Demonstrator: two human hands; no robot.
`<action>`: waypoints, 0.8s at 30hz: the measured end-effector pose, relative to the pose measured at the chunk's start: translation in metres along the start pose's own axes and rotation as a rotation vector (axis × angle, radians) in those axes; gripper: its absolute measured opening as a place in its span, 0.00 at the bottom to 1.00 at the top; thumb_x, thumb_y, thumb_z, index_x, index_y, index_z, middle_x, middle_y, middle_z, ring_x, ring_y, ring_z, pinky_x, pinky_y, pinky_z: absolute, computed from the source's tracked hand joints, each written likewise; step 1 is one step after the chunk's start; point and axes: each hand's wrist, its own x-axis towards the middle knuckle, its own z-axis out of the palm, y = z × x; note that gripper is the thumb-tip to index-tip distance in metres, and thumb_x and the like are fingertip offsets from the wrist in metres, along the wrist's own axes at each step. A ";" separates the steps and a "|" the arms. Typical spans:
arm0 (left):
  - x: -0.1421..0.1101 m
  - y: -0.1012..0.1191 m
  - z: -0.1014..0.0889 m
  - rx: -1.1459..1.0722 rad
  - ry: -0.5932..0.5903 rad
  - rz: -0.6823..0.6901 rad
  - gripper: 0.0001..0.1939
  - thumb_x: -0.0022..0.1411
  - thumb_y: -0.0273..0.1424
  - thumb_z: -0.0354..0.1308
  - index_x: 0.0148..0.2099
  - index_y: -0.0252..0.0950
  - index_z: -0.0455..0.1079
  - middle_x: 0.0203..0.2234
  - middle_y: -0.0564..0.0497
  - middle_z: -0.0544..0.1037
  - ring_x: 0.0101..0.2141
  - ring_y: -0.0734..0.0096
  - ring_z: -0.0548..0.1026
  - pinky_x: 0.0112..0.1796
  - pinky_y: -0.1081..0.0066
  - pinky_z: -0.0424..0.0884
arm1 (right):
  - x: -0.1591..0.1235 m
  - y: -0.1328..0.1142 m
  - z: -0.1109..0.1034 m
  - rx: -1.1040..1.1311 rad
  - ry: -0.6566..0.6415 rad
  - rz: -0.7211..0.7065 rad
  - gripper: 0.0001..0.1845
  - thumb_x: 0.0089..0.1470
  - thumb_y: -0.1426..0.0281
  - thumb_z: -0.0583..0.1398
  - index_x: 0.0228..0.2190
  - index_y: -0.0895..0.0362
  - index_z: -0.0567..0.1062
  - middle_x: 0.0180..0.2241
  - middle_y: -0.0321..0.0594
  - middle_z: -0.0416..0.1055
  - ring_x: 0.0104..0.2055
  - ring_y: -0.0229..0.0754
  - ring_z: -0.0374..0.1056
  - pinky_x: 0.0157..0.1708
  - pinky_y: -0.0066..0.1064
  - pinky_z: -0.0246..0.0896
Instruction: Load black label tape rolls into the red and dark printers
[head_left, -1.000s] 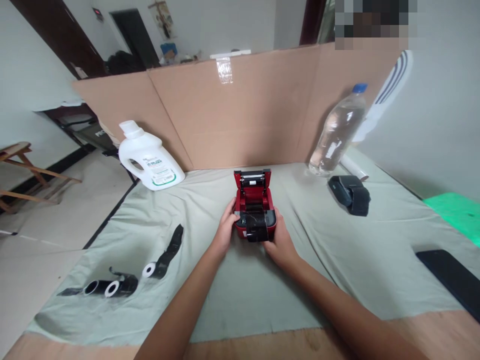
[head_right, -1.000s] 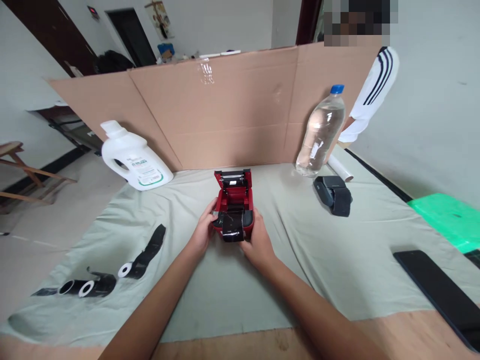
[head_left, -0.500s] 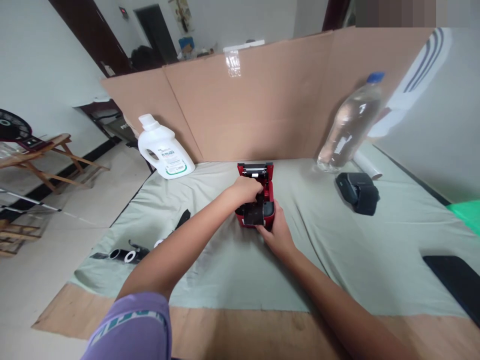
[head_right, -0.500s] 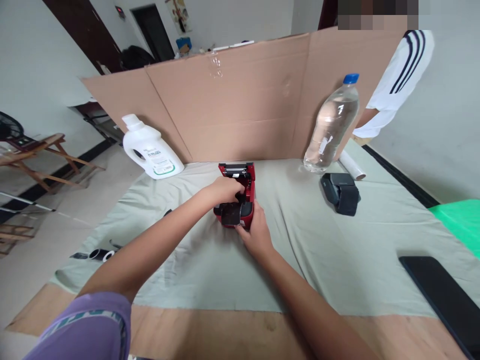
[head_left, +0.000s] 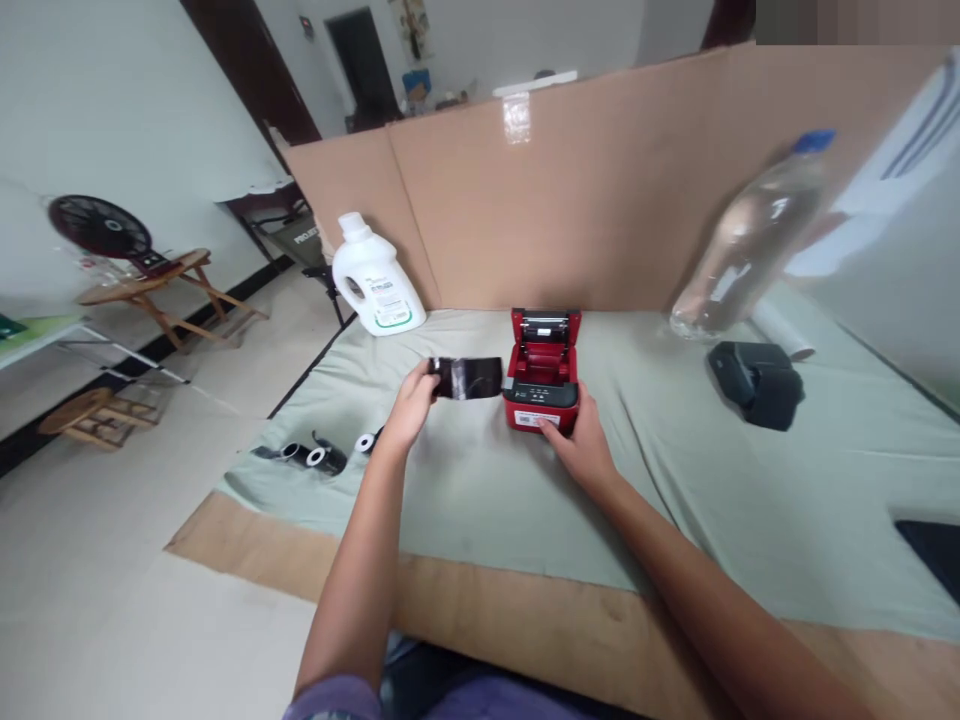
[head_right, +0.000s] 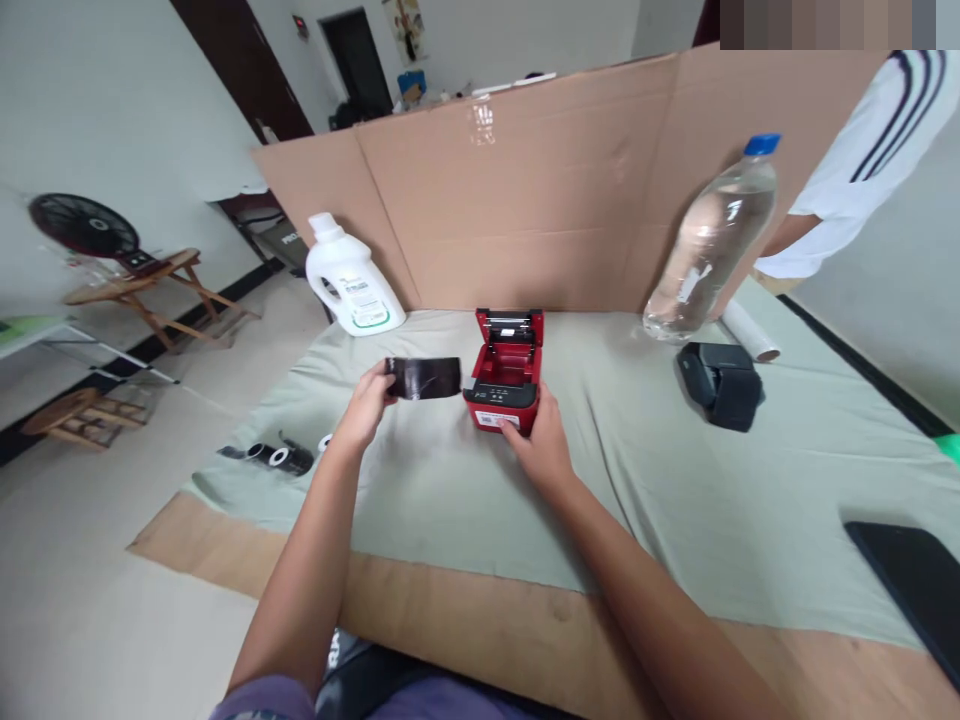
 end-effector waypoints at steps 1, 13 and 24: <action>-0.014 -0.011 -0.010 -0.078 0.063 -0.083 0.12 0.57 0.38 0.51 0.38 0.37 0.69 0.29 0.53 0.72 0.30 0.69 0.70 0.30 0.73 0.66 | 0.000 0.000 0.000 -0.004 0.002 -0.001 0.44 0.55 0.60 0.65 0.66 0.54 0.54 0.61 0.52 0.63 0.62 0.56 0.62 0.61 0.51 0.60; -0.089 -0.051 -0.116 0.470 0.458 -0.066 0.15 0.58 0.44 0.63 0.34 0.36 0.74 0.28 0.52 0.71 0.31 0.68 0.69 0.37 0.70 0.66 | 0.004 -0.003 0.000 -0.105 0.014 -0.001 0.43 0.54 0.57 0.66 0.65 0.55 0.58 0.56 0.52 0.67 0.56 0.55 0.66 0.55 0.49 0.63; -0.096 -0.083 -0.131 0.904 0.509 -0.260 0.18 0.59 0.41 0.63 0.50 0.41 0.77 0.36 0.46 0.81 0.44 0.55 0.77 0.48 0.60 0.67 | 0.006 -0.006 0.001 -0.140 0.036 -0.014 0.40 0.52 0.56 0.67 0.61 0.55 0.63 0.54 0.51 0.69 0.53 0.56 0.69 0.52 0.48 0.66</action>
